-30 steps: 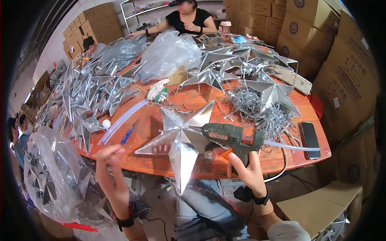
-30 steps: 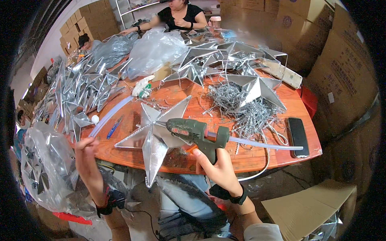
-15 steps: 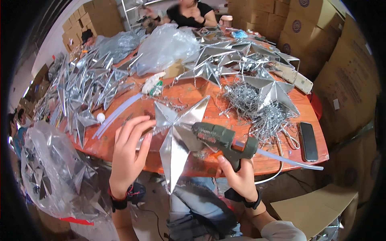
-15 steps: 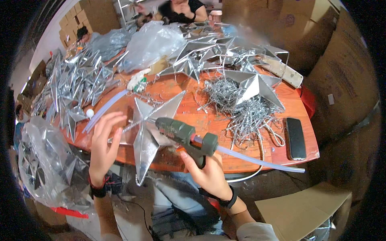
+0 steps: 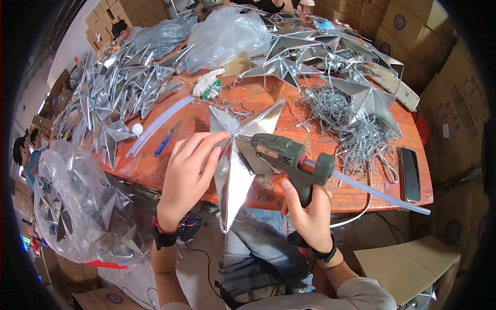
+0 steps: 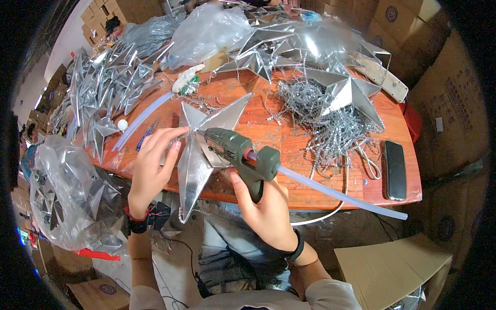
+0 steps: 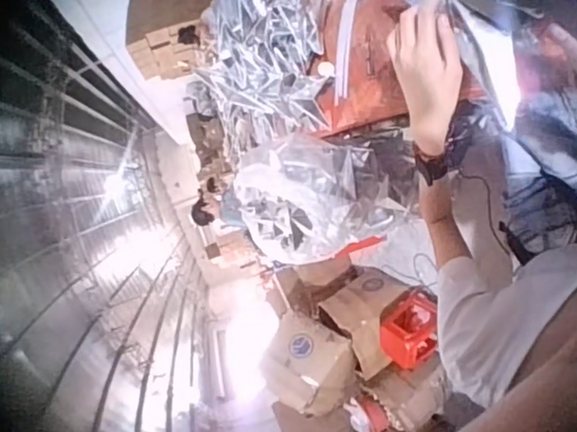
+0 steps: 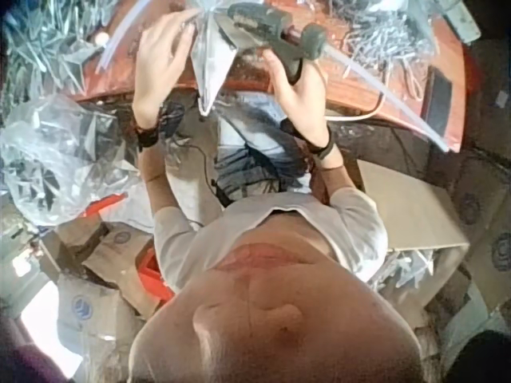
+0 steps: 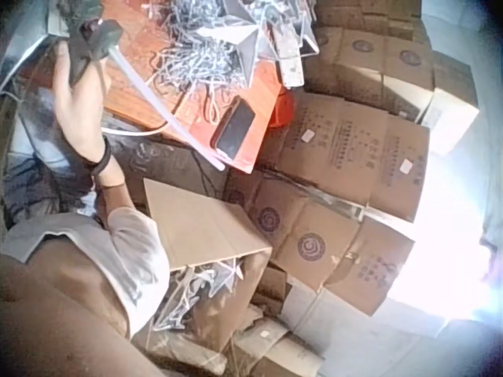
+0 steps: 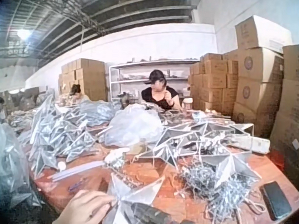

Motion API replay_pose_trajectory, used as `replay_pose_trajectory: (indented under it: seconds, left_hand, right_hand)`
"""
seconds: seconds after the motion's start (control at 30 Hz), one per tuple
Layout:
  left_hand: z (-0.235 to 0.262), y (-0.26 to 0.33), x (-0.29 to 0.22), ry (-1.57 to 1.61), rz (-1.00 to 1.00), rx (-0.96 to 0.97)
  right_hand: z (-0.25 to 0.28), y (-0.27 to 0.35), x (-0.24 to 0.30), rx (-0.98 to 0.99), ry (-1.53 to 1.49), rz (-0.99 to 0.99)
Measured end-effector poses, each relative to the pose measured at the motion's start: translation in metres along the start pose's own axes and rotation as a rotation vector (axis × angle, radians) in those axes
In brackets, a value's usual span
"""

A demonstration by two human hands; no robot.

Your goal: Use a hot glue gun to attach decorative tinsel and beads to large silver stars.

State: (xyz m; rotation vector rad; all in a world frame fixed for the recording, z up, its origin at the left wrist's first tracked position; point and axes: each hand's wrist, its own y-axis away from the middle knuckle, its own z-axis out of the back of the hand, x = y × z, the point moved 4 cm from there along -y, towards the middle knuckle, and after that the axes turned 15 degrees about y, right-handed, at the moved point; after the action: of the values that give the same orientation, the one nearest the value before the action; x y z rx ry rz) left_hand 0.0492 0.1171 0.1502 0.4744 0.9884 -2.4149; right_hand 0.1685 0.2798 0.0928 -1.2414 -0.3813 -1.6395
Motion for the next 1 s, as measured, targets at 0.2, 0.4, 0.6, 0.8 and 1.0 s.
replay_pose_trajectory:
  seconds: [0.2, 0.4, 0.6, 0.8, 1.0]
  left_hand:
    - [-0.0019, 0.0009, 0.0033, 0.02, 0.012, -0.028]
    - [-0.0017, 0.001, 0.0029, 0.018, 0.006, -0.032]
    - [-0.0015, 0.0016, 0.0009, -0.004, -0.002, -0.017]
    - [-0.0006, 0.0021, 0.0008, 0.009, 0.017, 0.013]
    - [-0.0022, 0.0014, 0.0017, 0.018, 0.021, 0.018]
  right_hand:
    - [-0.0013, -0.0004, 0.0025, 0.002, -0.038, -0.107]
    - [-0.0061, -0.001, -0.0015, -0.022, -0.032, -0.101]
    - [-0.0055, -0.001, -0.002, -0.007, 0.007, -0.127]
    - [-0.0077, -0.0018, 0.0008, -0.029, 0.001, -0.093]
    - [-0.0053, -0.0021, 0.0002, -0.012, 0.038, -0.109]
